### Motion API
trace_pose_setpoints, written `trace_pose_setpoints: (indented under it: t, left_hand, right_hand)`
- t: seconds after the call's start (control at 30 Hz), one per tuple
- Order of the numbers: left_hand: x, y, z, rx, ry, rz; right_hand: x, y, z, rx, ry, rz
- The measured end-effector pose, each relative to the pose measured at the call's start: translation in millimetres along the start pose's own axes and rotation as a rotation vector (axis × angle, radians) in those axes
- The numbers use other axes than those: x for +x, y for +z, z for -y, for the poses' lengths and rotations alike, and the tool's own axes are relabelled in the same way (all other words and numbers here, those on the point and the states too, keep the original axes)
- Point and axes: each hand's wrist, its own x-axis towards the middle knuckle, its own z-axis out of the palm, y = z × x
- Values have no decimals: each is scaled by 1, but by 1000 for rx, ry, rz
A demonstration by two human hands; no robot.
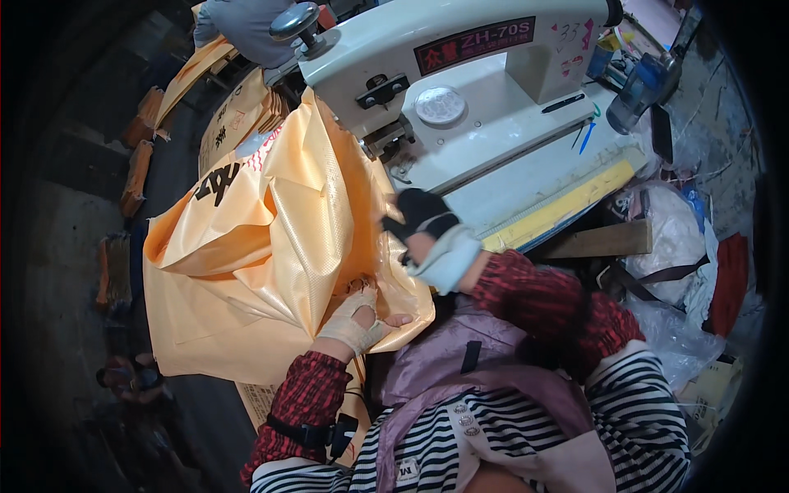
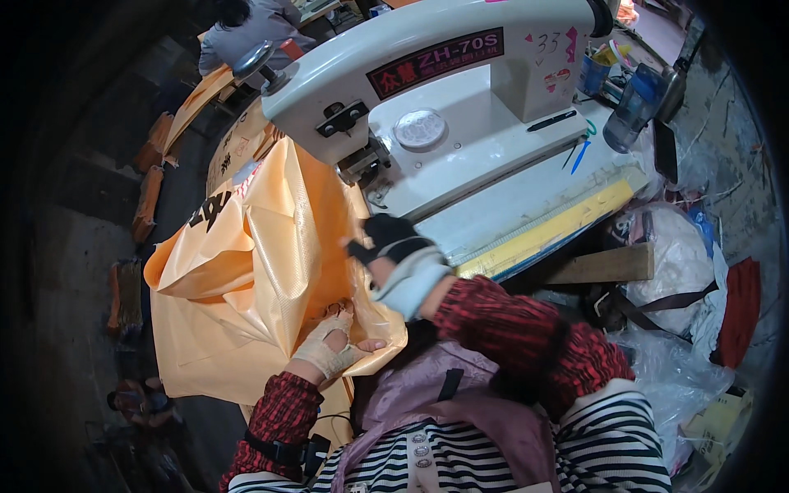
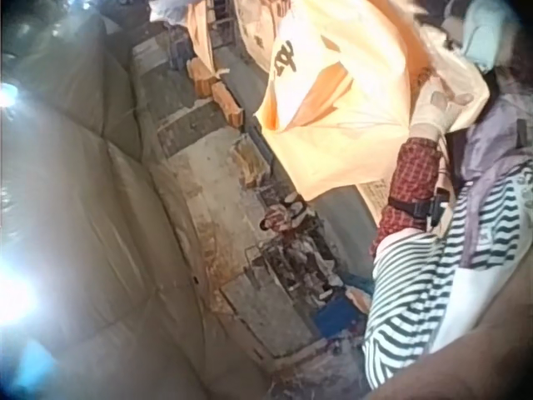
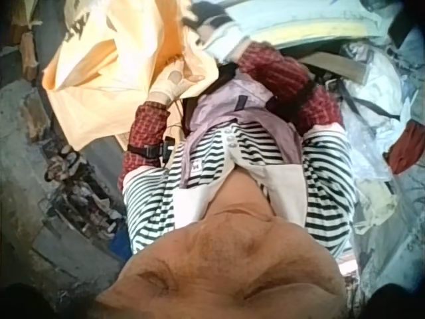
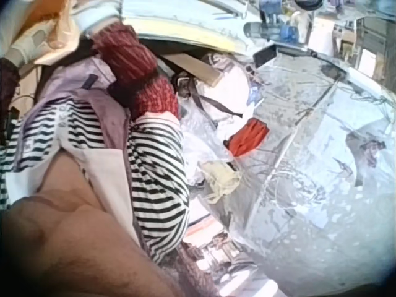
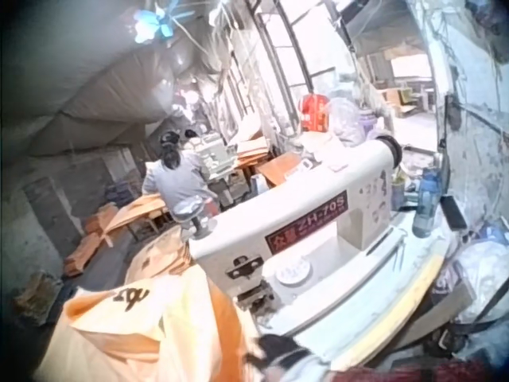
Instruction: The worker is feeding large synthetic urea fertilizer bags through an industrial sewing machine to seal or finish them.
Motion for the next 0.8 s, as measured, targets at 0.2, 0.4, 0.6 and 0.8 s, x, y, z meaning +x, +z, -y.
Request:
trace_pose_setpoints:
  t: [0.2,0.4,0.6,0.8]
  left_hand:
    - [0,-8,2,-118,-117,213]
    - [7,-6,4,-63,-128,231]
    - [11,-26,-23,-5,281,-677]
    - [35,6,-32,-508,209,-600]
  right_hand:
    - [21,12,38,-608,-561,761]
    - [4,-29,32,239,-342,95]
    - [-73,5,-22,656,262,-20]
    - [-133,13,-25,-502,-231,584]
